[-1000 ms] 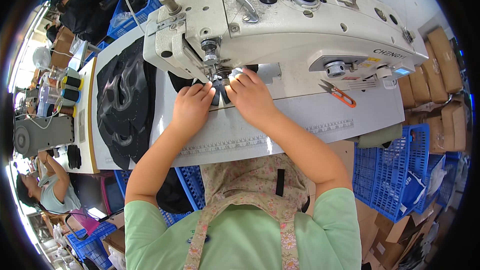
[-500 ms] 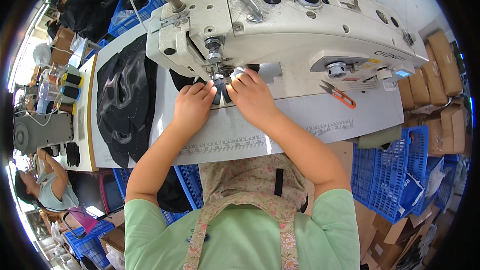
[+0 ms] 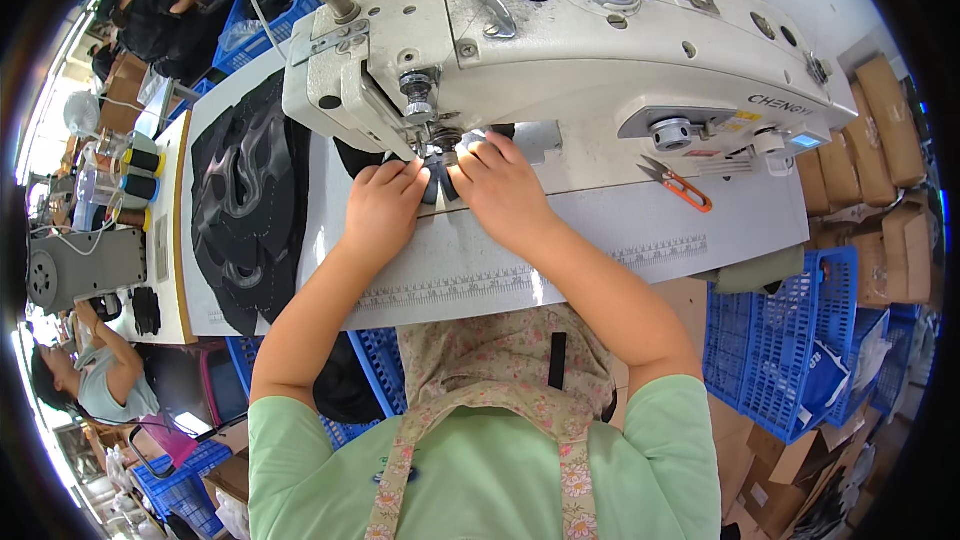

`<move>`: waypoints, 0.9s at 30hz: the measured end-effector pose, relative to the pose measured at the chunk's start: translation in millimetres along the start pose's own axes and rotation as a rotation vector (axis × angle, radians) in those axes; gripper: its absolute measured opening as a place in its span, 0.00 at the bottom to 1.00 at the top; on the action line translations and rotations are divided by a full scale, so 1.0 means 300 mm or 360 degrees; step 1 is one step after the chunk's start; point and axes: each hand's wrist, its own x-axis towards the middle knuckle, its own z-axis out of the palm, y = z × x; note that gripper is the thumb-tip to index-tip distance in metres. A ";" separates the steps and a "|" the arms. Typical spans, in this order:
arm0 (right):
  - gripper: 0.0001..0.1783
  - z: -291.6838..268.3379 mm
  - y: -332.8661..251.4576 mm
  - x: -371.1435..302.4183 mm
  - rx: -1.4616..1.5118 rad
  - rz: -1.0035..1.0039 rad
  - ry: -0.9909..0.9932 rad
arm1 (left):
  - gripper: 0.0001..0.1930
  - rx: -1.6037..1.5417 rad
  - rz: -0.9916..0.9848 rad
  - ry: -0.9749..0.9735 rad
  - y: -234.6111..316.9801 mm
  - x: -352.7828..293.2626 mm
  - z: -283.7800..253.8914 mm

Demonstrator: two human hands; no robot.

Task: The person takes black fabric pieces and sews them together using a sewing machine, guiding each piece under the needle to stitch the seams.

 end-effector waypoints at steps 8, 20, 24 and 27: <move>0.10 -0.006 0.000 0.000 0.0031 0.0025 0.0017 | 0.16 0.0023 -0.0016 -0.0007 0.014 0.007 -0.013; 0.19 -0.022 -0.007 -0.012 0.0169 0.0058 -0.0125 | 0.06 -0.0130 -0.0131 0.0063 0.013 0.012 -0.017; 0.18 -0.006 0.000 -0.015 0.0184 0.0064 -0.0070 | 0.06 -0.0166 -0.0146 0.0030 0.006 0.017 -0.008; 0.14 0.008 0.007 -0.012 0.0185 0.0030 0.0031 | 0.07 -0.0182 -0.0137 0.0077 -0.009 0.015 0.009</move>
